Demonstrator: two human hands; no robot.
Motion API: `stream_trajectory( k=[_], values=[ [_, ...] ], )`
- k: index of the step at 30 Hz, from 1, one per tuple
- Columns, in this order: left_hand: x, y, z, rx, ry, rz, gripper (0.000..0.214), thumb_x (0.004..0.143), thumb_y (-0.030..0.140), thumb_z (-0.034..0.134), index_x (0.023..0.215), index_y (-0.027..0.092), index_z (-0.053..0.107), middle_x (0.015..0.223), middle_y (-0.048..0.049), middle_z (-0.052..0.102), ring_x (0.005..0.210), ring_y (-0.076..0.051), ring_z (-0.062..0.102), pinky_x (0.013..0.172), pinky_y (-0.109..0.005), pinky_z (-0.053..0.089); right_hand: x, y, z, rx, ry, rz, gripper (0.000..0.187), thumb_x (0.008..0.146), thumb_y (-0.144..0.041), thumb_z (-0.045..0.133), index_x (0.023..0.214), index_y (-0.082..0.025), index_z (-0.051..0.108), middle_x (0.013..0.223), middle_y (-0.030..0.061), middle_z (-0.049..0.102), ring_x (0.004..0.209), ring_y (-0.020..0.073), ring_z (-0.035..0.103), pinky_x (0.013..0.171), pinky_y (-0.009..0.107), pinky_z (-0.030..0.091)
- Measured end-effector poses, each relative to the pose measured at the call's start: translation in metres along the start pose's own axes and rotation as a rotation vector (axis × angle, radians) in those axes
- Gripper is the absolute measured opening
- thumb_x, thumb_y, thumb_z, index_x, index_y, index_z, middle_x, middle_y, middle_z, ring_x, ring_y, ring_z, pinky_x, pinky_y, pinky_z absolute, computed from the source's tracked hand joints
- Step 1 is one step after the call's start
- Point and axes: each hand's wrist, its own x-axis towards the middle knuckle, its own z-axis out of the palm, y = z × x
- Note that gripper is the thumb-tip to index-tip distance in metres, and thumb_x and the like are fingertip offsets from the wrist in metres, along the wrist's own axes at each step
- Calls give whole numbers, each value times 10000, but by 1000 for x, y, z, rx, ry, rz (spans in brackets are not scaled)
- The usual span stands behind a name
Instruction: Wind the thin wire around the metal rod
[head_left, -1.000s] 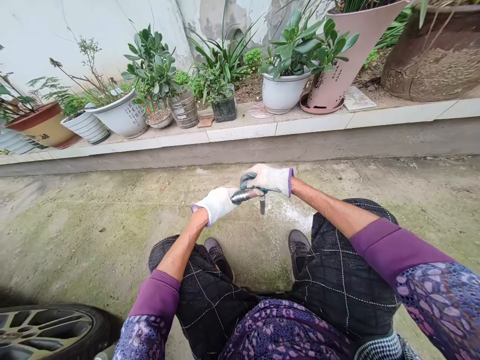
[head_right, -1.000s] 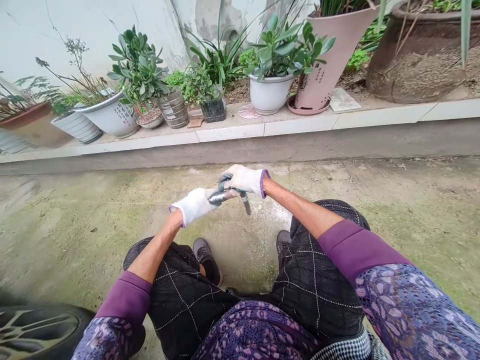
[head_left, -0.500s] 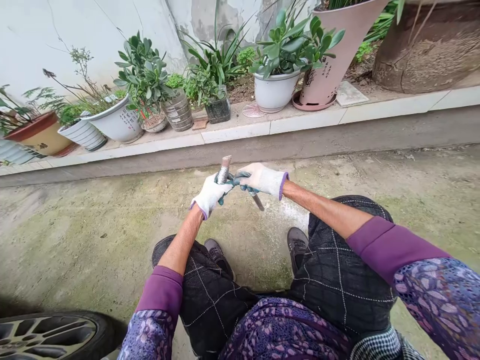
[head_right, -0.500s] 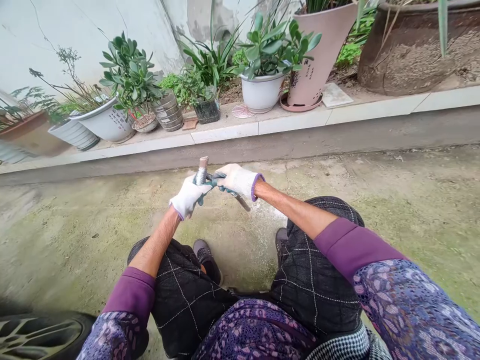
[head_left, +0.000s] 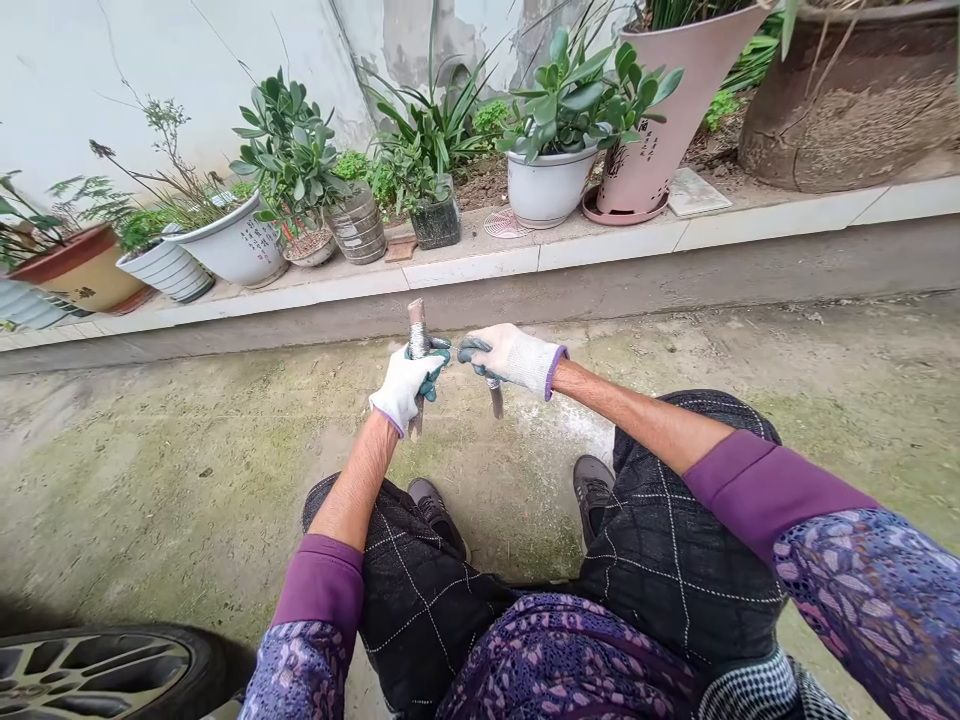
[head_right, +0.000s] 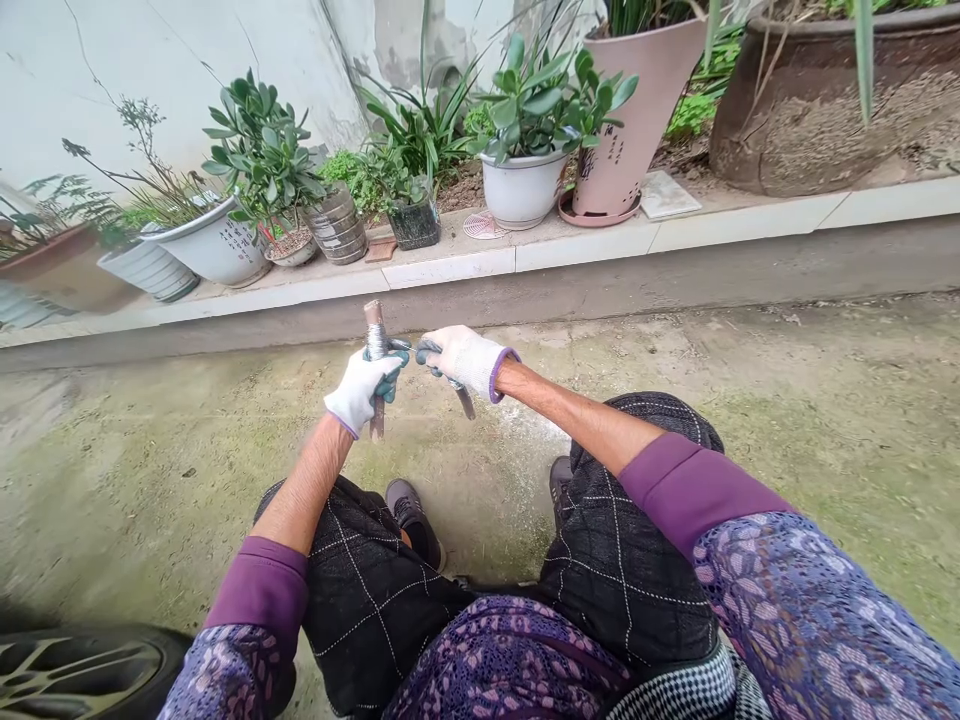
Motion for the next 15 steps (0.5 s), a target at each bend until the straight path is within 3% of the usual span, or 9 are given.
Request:
stream_trajectory(
  k=[9, 12, 15],
  values=[
    [-1, 6, -5, -295, -122, 38, 470, 637, 252, 789, 1071, 173, 625, 514, 143, 364, 361, -33, 241, 340, -202, 276, -3, -2, -7, 144, -53, 156, 213, 904, -214, 519, 995, -152, 701, 746, 9, 656, 501, 70, 476, 453, 185, 343],
    [-2, 8, -6, -324, -119, 64, 451, 646, 267, 799, 1055, 176, 632, 528, 140, 367, 360, -27, 243, 342, -198, 275, -1, 3, -9, 11, -63, 107, 223, 905, -217, 523, 1009, -148, 708, 787, 26, 683, 565, 87, 518, 507, 194, 366],
    [-3, 7, -4, -339, -96, 91, 386, 670, 284, 800, 998, 181, 625, 521, 137, 374, 359, -25, 244, 341, -190, 272, 0, 9, -11, -270, -89, 73, 222, 913, -243, 531, 985, -164, 724, 864, 54, 727, 697, 135, 606, 584, 226, 384]
  ],
)
